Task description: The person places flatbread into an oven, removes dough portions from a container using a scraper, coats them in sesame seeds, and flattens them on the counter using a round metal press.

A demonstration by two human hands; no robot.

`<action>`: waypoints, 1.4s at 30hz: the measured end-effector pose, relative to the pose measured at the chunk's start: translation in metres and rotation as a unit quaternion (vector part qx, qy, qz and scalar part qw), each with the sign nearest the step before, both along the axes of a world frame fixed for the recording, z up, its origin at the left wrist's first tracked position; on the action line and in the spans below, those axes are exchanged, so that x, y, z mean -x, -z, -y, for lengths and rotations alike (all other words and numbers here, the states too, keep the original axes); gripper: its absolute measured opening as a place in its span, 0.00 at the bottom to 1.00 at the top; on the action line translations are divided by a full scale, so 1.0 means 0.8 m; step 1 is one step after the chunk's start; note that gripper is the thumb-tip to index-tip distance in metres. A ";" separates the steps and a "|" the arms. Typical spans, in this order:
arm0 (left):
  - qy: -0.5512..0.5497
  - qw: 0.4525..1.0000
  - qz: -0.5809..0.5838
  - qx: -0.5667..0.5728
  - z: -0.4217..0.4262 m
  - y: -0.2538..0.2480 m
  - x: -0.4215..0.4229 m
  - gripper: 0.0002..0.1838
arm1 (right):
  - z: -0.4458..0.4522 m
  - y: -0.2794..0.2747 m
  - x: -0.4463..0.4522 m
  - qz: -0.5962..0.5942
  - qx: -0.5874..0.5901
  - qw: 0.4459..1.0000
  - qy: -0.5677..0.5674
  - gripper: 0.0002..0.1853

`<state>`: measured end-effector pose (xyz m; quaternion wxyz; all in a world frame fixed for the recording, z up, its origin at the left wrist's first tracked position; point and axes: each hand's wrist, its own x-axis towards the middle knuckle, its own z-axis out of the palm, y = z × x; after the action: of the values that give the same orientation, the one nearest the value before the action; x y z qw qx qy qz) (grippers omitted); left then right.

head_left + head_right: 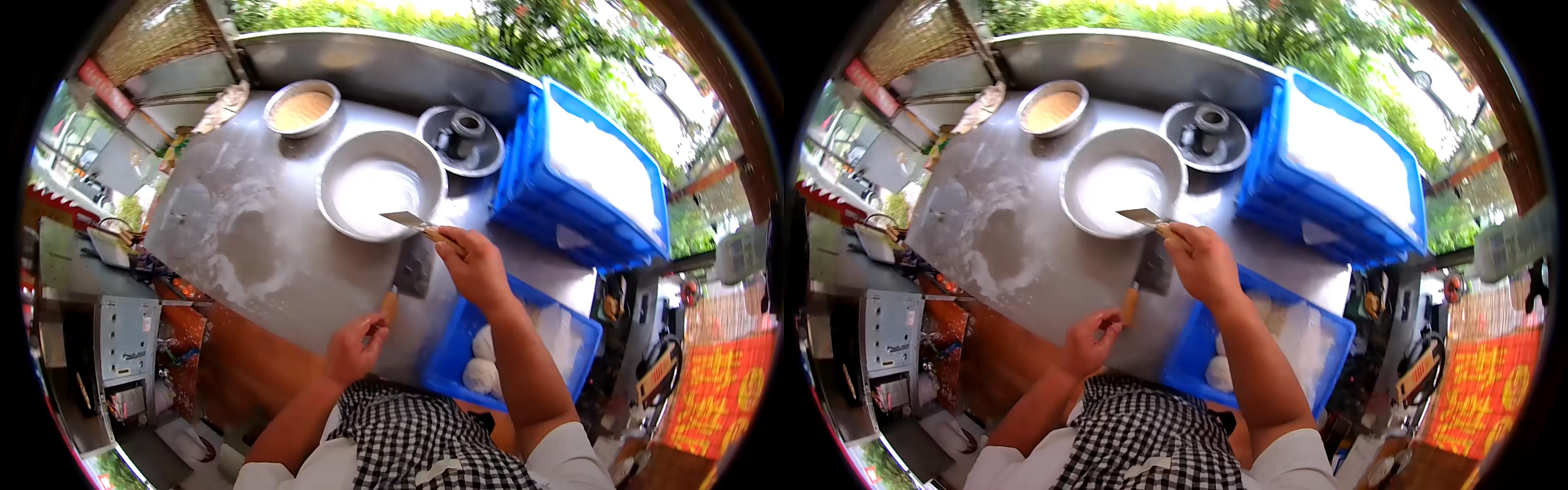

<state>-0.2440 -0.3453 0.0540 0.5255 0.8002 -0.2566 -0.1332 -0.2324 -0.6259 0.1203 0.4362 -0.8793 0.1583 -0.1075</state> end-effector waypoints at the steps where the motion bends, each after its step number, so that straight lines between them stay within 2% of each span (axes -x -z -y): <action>1: 0.014 1.000 0.004 -0.002 0.012 0.001 0.010 0.14 | 0.014 -0.001 0.030 0.011 -0.050 0.999 0.013 0.16; 5: 0.076 0.996 0.035 0.030 0.059 0.010 0.050 0.14 | 0.061 -0.020 0.169 -0.043 -0.198 0.975 0.096 0.17; 6: 0.099 0.994 0.051 0.023 0.069 0.007 0.057 0.14 | 0.071 -0.021 0.202 -0.026 -0.179 0.979 0.096 0.16; 10: 0.160 0.982 0.103 -0.007 0.103 0.009 0.089 0.16 | 0.099 -0.035 0.312 -0.127 -0.121 0.978 0.110 0.14; 13: 0.199 0.971 0.130 -0.020 0.119 0.021 0.108 0.15 | 0.100 -0.055 0.348 -0.194 -0.079 0.975 0.070 0.14; 18: 0.217 0.956 0.193 -0.032 0.133 0.034 0.126 0.15 | 0.085 -0.065 0.349 -0.239 0.039 0.969 -0.050 0.16; 21: 0.220 0.955 0.195 -0.030 0.134 0.042 0.131 0.16 | 0.074 -0.065 0.329 -0.290 0.078 0.946 -0.122 0.16; 24: 0.224 0.957 0.180 -0.042 0.134 0.040 0.135 0.15 | 0.057 -0.035 0.309 -0.357 0.143 0.906 -0.177 0.17; 28: 0.235 0.955 0.172 -0.050 0.129 0.047 0.141 0.15 | 0.059 0.008 0.299 -0.362 0.146 0.908 -0.154 0.17; 31: 0.223 0.955 0.191 -0.047 0.127 0.050 0.146 0.16 | 0.068 -0.008 0.306 -0.335 0.160 0.914 -0.166 0.15; 34: 0.211 0.956 0.198 -0.048 0.132 0.045 0.150 0.18 | 0.087 -0.060 0.305 -0.297 0.081 0.947 -0.091 0.15; 37: 0.243 0.953 0.150 -0.103 0.144 0.044 0.156 0.20 | 0.103 -0.085 0.304 -0.288 0.088 0.953 -0.042 0.16; 40: 0.255 0.955 0.123 -0.092 0.163 0.050 0.175 0.25 | 0.108 -0.078 0.303 -0.271 0.127 0.954 -0.035 0.16; 42: 0.299 0.934 0.154 -0.121 0.170 0.046 0.182 0.31 | 0.106 -0.070 0.301 -0.257 0.142 0.955 -0.042 0.16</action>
<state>-0.3899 -0.4816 0.0173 0.3142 0.7549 -0.5436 -0.1894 -0.4736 -0.7107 0.1766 0.2552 -0.9360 0.2109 0.1191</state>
